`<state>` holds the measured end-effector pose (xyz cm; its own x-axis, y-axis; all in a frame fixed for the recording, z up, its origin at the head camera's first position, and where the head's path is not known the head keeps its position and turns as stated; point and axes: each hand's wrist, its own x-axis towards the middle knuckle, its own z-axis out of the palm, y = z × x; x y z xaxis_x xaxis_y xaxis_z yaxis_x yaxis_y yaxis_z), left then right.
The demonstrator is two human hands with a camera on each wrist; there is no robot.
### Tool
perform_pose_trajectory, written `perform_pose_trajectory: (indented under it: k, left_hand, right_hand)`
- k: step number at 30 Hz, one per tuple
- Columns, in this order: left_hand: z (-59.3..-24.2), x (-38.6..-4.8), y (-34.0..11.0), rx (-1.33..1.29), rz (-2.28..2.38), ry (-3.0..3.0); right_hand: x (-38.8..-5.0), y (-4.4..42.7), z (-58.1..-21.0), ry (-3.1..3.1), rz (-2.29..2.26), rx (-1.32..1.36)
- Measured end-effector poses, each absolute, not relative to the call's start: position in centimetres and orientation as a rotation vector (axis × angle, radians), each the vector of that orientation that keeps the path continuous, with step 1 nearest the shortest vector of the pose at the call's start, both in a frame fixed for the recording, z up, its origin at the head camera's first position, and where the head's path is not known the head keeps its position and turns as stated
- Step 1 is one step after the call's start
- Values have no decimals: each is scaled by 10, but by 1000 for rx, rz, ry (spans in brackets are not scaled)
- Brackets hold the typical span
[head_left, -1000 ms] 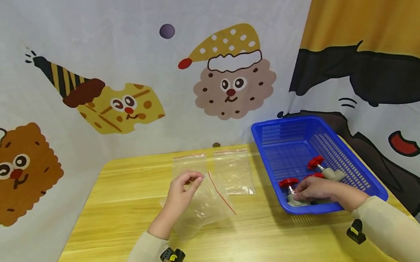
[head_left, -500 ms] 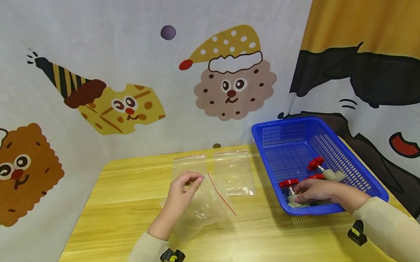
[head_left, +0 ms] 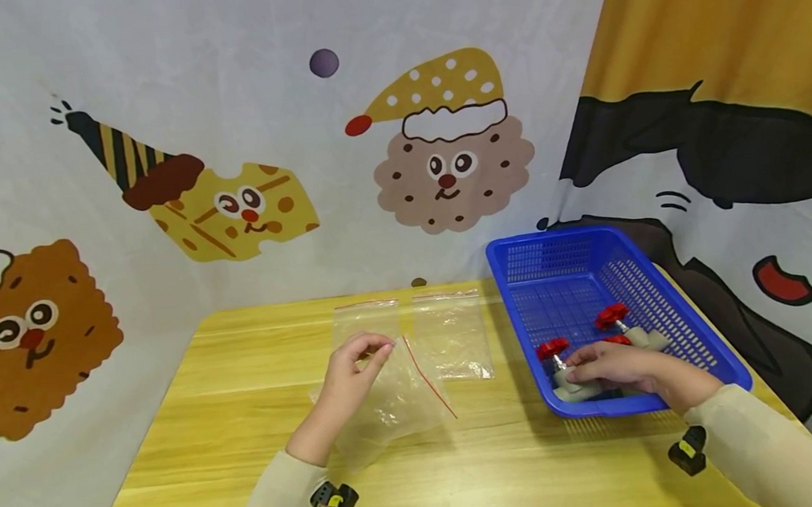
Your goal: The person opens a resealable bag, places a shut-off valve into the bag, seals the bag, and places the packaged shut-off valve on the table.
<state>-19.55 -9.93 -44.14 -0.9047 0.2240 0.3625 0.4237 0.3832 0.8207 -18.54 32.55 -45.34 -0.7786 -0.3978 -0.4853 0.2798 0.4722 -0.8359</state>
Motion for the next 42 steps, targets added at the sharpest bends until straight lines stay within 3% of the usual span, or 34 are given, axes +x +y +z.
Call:
perform_pose_trajectory:
  k: [42]
  left_hand:
    - [-440,-195,-104,-527,-1590,-2402]
  right_hand:
    - [-194,349,-438,1792,-2076,305]
